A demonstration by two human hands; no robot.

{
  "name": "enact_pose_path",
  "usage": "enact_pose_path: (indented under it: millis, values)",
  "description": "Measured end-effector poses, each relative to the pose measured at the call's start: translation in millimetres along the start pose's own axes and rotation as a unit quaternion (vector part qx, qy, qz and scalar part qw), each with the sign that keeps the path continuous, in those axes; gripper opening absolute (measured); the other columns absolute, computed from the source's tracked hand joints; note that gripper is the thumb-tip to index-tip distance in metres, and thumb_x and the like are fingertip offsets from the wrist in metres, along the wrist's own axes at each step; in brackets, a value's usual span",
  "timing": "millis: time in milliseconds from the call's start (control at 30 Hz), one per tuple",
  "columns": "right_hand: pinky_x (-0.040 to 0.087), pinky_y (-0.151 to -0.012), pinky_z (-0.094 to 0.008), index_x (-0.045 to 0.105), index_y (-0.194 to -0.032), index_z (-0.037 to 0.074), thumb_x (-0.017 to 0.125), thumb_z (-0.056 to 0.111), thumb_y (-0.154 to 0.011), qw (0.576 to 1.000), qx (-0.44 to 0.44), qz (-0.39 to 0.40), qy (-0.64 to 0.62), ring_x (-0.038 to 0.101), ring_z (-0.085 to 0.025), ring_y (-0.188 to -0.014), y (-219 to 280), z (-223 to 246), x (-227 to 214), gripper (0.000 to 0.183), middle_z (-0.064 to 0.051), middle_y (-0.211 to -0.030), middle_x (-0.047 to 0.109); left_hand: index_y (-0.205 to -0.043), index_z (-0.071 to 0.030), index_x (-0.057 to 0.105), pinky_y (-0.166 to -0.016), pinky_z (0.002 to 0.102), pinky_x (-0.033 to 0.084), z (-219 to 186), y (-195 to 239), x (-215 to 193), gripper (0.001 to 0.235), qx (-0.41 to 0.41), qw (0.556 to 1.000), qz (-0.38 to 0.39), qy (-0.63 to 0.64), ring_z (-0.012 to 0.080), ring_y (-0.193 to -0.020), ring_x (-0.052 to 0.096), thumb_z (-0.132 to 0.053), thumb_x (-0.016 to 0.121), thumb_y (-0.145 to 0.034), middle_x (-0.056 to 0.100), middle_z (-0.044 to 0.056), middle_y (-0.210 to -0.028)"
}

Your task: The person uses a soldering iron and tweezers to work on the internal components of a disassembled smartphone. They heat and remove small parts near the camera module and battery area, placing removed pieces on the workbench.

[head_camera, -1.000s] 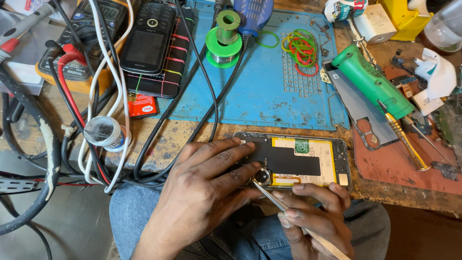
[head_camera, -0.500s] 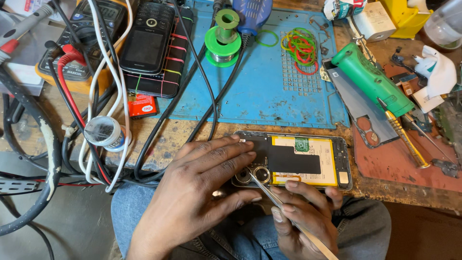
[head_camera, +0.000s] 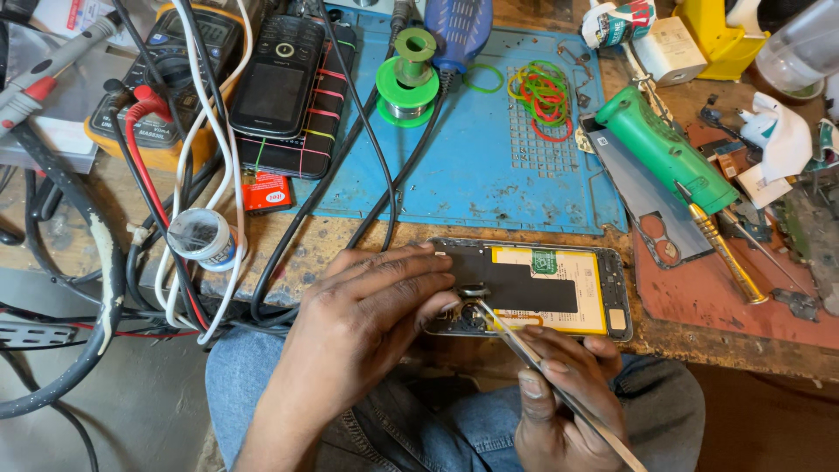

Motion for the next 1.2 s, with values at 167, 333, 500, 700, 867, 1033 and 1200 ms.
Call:
enact_pose_path:
  millis: [167,333,500,700,867,1033,1200]
  values:
    - [0.042,-0.119,-0.036,0.057,-0.122,0.016,0.071,0.017,-0.1,0.999,-0.028,-0.024,0.022,0.073,-0.016,-0.103,2.6,4.1,-7.6,0.026,-0.006,-0.106,0.071,-0.11,-0.008,0.075,-0.09,0.033,0.056,-3.4,-2.7,-7.5,0.021,-0.011,0.999,-0.051,0.013,0.0243,-0.104,0.073,-0.018,0.079,-0.091,0.076,0.006,-0.114]
    - [0.041,-0.12,-0.04,0.059,-0.12,0.015,0.071,0.018,-0.098,1.0,-0.009,-0.02,0.016,0.072,-0.021,-0.105,2.7,5.1,-6.5,0.025,-0.007,-0.103,0.071,-0.113,-0.007,0.075,-0.081,0.037,0.052,-17.1,-16.2,-24.8,0.024,0.008,0.994,-0.087,-0.059,0.0256,-0.091,0.07,-0.017,0.08,-0.092,0.073,0.007,-0.102]
    - [0.048,-0.116,-0.046,0.06,-0.124,0.017,0.071,0.019,-0.101,0.998,-0.039,-0.029,-0.03,0.072,-0.023,-0.106,9.6,-1.0,-20.1,0.026,-0.006,-0.102,0.069,-0.099,-0.006,0.074,-0.076,0.042,0.05,-13.7,-57.4,-13.3,0.016,0.065,0.976,-0.069,-0.197,0.0279,-0.083,0.066,-0.021,0.078,-0.098,0.066,0.008,-0.089]
    - [0.057,-0.104,-0.042,0.063,-0.122,0.012,0.072,0.017,-0.101,0.985,-0.076,-0.121,-0.101,0.071,-0.02,-0.098,24.6,-31.3,-65.1,0.024,-0.01,-0.101,0.067,-0.08,-0.01,0.074,-0.075,0.041,0.055,6.9,-107.8,38.1,0.008,0.113,0.947,-0.02,-0.299,0.0294,-0.086,0.07,-0.017,0.075,-0.085,0.067,0.011,-0.091]
    - [0.061,-0.093,-0.035,0.066,-0.123,0.004,0.069,0.006,-0.104,0.971,-0.045,-0.224,-0.072,0.072,-0.021,-0.093,23.0,-57.9,-119.0,0.018,-0.015,-0.104,0.069,-0.079,-0.008,0.076,-0.071,0.045,0.055,28.5,-108.4,55.7,0.018,0.036,0.963,0.048,-0.263,0.0343,-0.083,0.069,-0.025,0.077,-0.087,0.068,0.014,-0.087]
    - [0.053,-0.094,-0.031,0.069,-0.122,-0.003,0.06,0.0,-0.102,0.987,0.001,-0.092,0.13,0.067,-0.024,-0.1,-10.3,-60.9,-137.0,0.022,-0.017,-0.112,0.071,-0.092,-0.006,0.077,-0.071,0.047,0.053,20.5,-102.9,38.6,0.023,-0.001,0.969,0.039,-0.245,0.0371,-0.083,0.068,-0.028,0.079,-0.086,0.068,0.017,-0.088]
    - [0.049,-0.099,-0.028,0.071,-0.11,0.001,0.08,0.01,-0.105,0.982,0.003,-0.001,0.191,0.066,-0.021,-0.105,-38.6,-64.1,-125.8,0.013,-0.009,-0.112,0.074,-0.119,-0.006,0.075,-0.077,0.046,0.05,-18.0,-66.7,-0.6,0.029,-0.013,0.985,-0.038,-0.167,0.0338,-0.085,0.065,-0.023,0.079,-0.096,0.067,0.012,-0.092]
Point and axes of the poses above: each hand's wrist, its own y-axis away from the middle knuckle, its own x-axis out of the palm, z = x × y, the point moved 9 cm from there along -y, towards the middle knuckle
